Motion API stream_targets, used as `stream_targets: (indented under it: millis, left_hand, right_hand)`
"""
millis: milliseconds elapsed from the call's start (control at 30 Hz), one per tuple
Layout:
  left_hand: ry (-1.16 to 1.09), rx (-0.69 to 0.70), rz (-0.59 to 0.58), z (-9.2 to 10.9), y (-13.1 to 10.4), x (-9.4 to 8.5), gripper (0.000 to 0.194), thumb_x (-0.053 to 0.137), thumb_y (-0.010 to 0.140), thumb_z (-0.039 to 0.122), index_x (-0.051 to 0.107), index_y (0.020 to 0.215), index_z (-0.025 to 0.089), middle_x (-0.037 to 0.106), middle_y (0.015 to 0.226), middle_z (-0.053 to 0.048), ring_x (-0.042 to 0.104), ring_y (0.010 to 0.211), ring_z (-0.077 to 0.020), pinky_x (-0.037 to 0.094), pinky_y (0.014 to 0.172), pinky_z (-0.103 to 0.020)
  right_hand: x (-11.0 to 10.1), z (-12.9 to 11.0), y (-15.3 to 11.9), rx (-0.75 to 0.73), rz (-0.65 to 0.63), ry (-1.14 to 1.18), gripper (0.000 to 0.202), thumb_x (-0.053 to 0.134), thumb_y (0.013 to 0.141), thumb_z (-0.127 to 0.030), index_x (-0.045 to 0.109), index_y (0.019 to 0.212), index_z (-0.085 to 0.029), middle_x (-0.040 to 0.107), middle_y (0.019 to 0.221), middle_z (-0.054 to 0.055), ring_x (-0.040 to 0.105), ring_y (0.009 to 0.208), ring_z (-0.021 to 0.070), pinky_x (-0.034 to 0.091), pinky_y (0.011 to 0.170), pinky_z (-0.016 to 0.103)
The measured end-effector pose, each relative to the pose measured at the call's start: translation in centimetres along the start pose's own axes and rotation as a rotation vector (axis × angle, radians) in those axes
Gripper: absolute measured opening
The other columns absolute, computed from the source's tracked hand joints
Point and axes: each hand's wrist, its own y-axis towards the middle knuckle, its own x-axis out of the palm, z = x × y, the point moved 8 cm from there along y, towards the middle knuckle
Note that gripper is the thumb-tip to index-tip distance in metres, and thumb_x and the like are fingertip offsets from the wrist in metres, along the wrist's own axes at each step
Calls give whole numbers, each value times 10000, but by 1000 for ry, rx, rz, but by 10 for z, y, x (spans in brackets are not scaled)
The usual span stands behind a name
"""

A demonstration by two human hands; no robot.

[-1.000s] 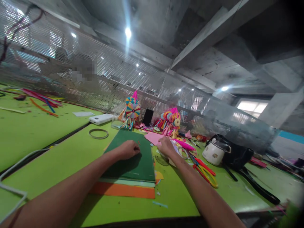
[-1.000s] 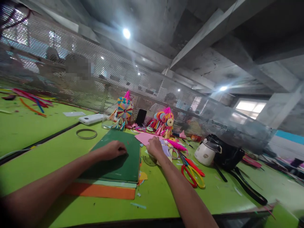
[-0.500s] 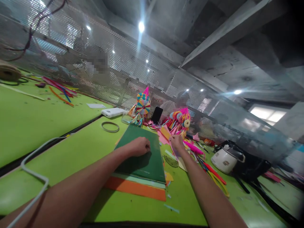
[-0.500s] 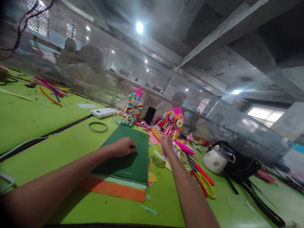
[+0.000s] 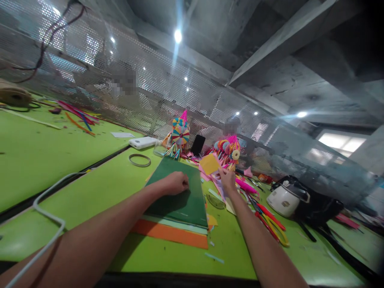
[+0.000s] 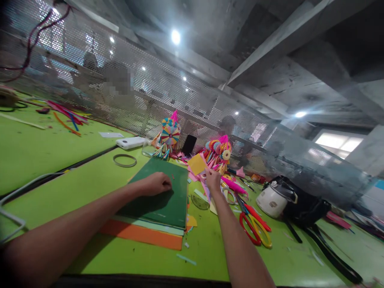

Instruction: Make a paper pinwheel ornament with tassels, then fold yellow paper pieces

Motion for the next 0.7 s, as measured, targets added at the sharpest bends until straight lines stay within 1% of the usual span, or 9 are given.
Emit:
stream_targets:
  millis: [100,167,233,300,400,467,600,700]
  left_hand:
    - [3,-2,-7,0,0,0,217,493,712,189,706,708,147,641,647,-26,457,547,-115,289,520,-216]
    - [3,3,-11,1,-1,0,222,491,716,189,709,720,147,646,665,-30,469,558,-119,290,526,-219]
    - [7,9,-16,2,-1,0,228,487,723,193,711,726,149,643,664,-29,472,563,-122,286,529,-222]
    - [16,9,-17,3,-1,-1,231,480,730,199,705,711,154,625,637,-23,458,554,-121,278,526,-226]
    - [26,8,-10,2,0,-1,221,479,727,197,688,671,157,593,599,-15,425,529,-116,261,515,-230]
    - [22,26,-5,2,0,-1,207,485,719,188,677,649,157,581,588,-9,414,523,-111,257,513,-229]
    - [-12,24,-10,-1,1,0,186,497,717,187,671,657,158,592,601,-3,425,532,-104,266,515,-215]
    - [-35,9,-15,-3,1,1,187,499,722,194,680,691,157,617,636,-5,457,549,-102,276,522,-205]
  right_hand:
    - [5,-9,-6,-60,-64,-9,393,380,857,-364,703,834,-140,708,789,78,620,677,177,458,615,245]
    - [11,-17,-11,-114,-141,-22,293,467,809,-321,712,795,-161,709,815,56,609,734,176,444,681,247]
    - [19,-24,-15,-154,-236,-33,209,541,753,-283,706,704,-164,700,763,39,592,725,170,428,701,244]
    - [25,-27,-18,-168,-320,-31,214,554,743,-282,682,631,-152,673,672,27,570,668,158,419,676,240]
    - [25,-28,-20,-149,-412,6,325,452,818,-305,664,636,-138,634,601,18,547,597,144,412,613,236]
    - [22,-27,-22,-132,-477,56,333,418,832,-289,667,671,-139,635,609,12,550,581,138,413,585,230]
    - [17,-25,-28,-92,-598,207,214,508,772,-263,690,756,-152,683,725,9,593,665,144,454,620,231]
    - [19,-17,-28,-19,-616,348,224,541,755,-308,685,765,-137,700,763,42,623,693,161,491,628,258]
